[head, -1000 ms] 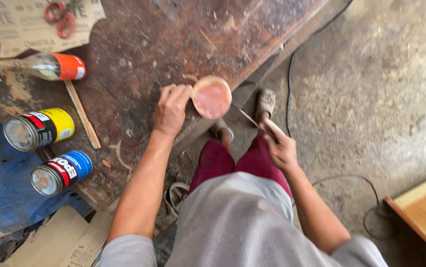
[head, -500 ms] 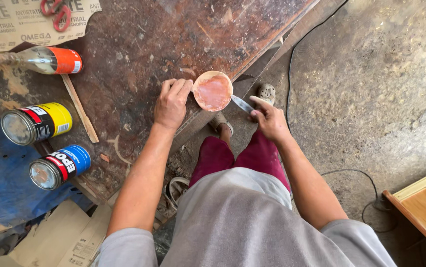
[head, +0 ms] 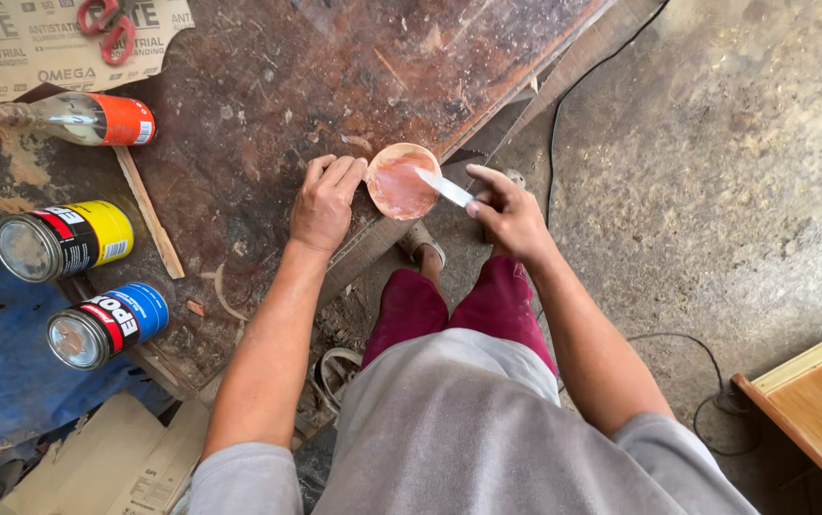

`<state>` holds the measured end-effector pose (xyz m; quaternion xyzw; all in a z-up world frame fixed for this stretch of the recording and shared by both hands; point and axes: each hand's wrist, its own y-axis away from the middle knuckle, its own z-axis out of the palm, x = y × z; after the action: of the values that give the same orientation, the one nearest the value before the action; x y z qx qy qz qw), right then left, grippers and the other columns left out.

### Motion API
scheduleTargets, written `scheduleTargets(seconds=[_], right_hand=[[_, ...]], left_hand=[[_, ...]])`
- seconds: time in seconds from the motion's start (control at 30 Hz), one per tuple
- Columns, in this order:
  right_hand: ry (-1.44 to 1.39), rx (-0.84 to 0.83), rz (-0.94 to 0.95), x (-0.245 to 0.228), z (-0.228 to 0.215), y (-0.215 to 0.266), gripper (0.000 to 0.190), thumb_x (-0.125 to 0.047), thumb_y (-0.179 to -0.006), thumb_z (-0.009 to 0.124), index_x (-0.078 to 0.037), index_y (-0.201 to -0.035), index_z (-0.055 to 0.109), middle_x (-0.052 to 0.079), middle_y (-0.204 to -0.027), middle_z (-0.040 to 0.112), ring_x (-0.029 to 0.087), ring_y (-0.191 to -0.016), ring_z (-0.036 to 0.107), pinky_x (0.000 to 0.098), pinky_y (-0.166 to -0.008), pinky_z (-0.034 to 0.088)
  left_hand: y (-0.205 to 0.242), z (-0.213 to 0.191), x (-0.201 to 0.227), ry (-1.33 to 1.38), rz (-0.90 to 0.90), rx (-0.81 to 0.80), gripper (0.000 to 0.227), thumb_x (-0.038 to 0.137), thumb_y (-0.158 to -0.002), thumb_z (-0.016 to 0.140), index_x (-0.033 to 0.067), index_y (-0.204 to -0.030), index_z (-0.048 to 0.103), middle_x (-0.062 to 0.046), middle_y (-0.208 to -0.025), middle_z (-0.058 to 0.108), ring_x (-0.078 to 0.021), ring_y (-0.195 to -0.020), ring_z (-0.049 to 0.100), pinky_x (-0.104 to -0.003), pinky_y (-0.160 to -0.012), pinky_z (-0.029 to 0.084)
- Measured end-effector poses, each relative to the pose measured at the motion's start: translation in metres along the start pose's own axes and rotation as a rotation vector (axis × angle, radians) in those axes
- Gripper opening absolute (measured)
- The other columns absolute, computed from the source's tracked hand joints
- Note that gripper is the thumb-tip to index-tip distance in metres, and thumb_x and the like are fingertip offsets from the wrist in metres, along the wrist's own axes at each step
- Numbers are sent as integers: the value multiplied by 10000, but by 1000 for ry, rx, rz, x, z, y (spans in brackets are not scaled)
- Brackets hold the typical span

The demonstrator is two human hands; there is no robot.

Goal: The person scoops reddish paste from a can into a small wooden bowl, then adds more paste from a second can and mixes them together with a metal spatula. The person briefly wipes their hands on their shirt and continues mixing the combined paste in the bowl.

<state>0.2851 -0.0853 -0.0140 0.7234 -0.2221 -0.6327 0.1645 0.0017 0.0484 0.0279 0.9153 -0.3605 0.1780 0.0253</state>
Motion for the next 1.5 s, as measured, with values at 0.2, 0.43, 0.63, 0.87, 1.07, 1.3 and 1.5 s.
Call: scheduleTargets(seconds=[0.2,0.43,0.63,0.87,1.07,1.3,1.5], right_hand=[[273,-16,-21,-12,-11,-15,663,-92,-841,775,-229,-1461,584,115,-943,755,193,-885,710,364,-865,550],[320,21,-26,8,-31,19,640,-106,-843,780,-213,-1445,592,152,-965,781,254,-905,771,401,-850,586],[136,42,-40,-5,-21,20,522,-79,-924,674,-168,-1434,605,144,-989,787,261,-899,770,407,-825,599],[423,37,-150,-23,-29,15,575,-39,-895,668,-152,-1451,575,183,-1033,768,376,-929,728,455,-808,573],[386,74,-238,-19,-44,42,434,-93,-1004,634,-236,-1414,618,107,-1156,776,278,-1067,765,395,-906,600],[516,-52,-323,-37,-30,0,564,-168,-925,671,-246,-1470,547,72,-1139,773,336,-925,666,461,-845,530],[789,-131,-136,-40,-47,6,495,-207,-1011,669,-367,-1475,603,146,-980,734,331,-906,690,457,-818,546]], left_hand=[[0,9,-5,-34,26,40,342,-26,-954,581,18,-1273,697,-100,-1240,698,-338,-1157,630,-420,-1072,533],[-5,9,-6,18,-9,23,349,-20,-925,585,32,-1244,718,-97,-1229,711,-377,-1162,621,-421,-1040,530],[-7,5,-7,76,-18,27,358,-35,-929,572,35,-1242,730,-98,-1223,716,-381,-1161,615,-427,-1035,530],[-12,6,-5,82,-62,18,357,-34,-923,571,43,-1229,737,-92,-1215,721,-394,-1149,606,-432,-1000,533],[-10,11,-9,66,-67,50,357,-69,-913,609,58,-1210,760,-77,-1200,735,-360,-1151,630,-405,-979,563],[-12,11,-8,40,-55,19,339,-76,-901,631,75,-1167,779,-51,-1183,750,-328,-1133,642,-385,-966,580],[-14,9,-11,36,-64,25,361,-83,-887,626,66,-1179,779,-53,-1180,752,-336,-1127,641,-387,-964,579]])
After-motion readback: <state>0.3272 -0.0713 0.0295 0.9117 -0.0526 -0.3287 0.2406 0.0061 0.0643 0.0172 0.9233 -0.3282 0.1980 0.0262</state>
